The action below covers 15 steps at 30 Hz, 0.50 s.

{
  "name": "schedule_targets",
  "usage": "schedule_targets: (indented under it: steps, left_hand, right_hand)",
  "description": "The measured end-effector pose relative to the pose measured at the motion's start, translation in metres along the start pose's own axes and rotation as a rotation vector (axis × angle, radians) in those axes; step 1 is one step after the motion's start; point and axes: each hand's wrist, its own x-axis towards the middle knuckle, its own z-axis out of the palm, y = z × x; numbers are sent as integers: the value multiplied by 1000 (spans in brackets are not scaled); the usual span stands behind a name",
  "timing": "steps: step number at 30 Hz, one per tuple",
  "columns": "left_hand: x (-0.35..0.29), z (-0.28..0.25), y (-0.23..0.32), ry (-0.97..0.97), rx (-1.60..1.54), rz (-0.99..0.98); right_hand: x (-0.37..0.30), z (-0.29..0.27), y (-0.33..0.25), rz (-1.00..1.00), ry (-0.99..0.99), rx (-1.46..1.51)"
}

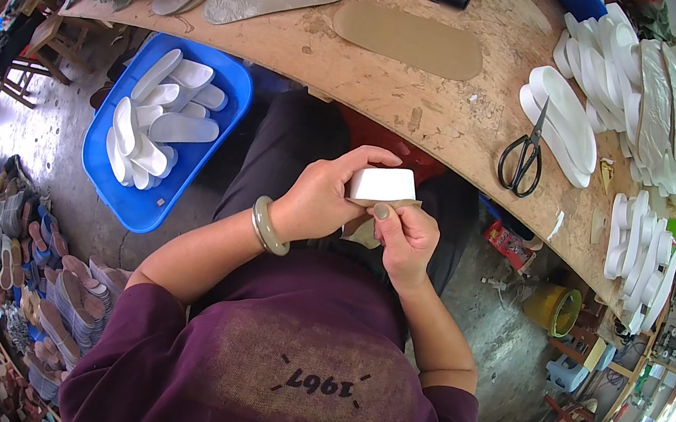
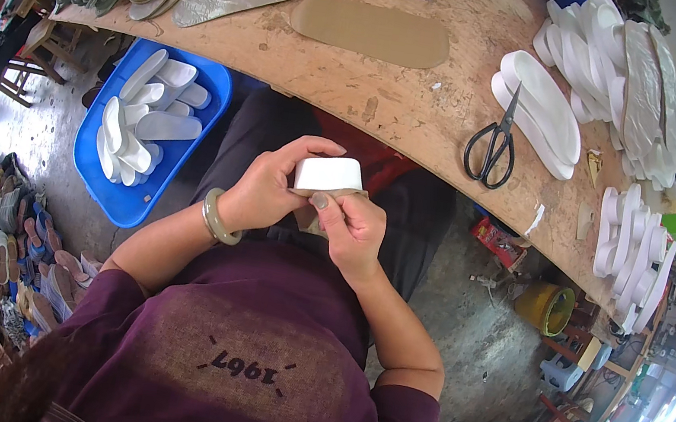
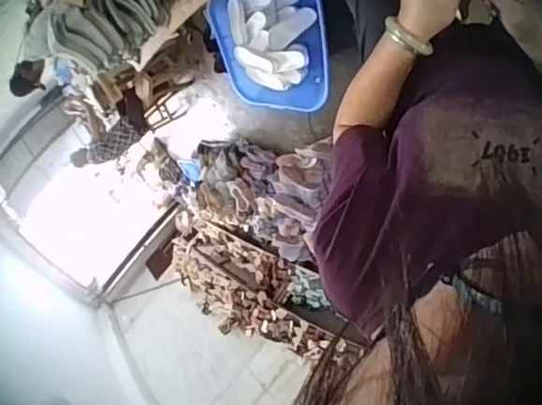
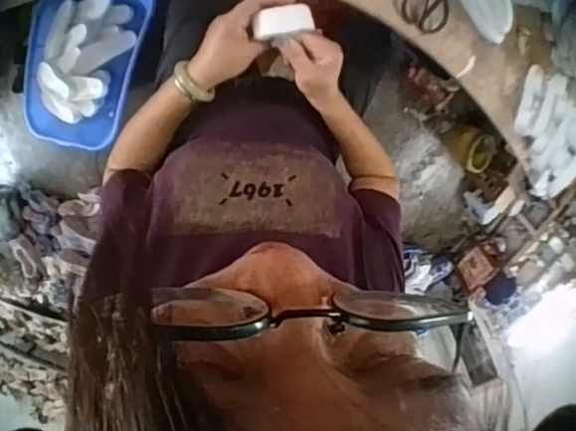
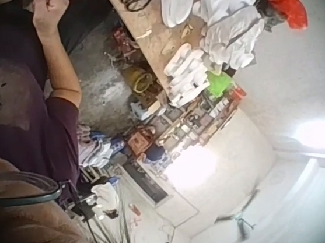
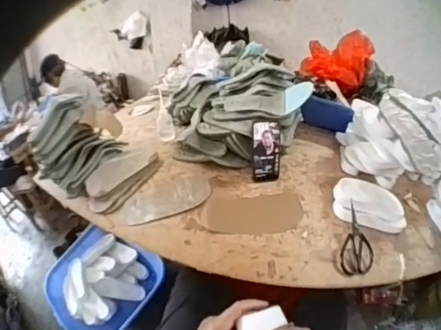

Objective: Assembling shoe components by trimming and fitting insoles into soles.

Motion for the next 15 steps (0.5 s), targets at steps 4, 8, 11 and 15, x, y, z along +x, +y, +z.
schedule_targets:
  steps: [4,8,11,15]
  left_hand:
    - [13,-11,-11,-238,-30,-20]
    - [21,-43,-7,-763,-522,-219]
    - [33,-36,-7,-636,-268,-273]
    - [39,-43,3,-665,-63,-255]
  right_hand:
    - [2,-9,4,226,-10,105]
    - [-4,-19,21,219,5,94]
    - [0,-9,13,285,-59,26]
    - [9,-6,8,252,-164,63]
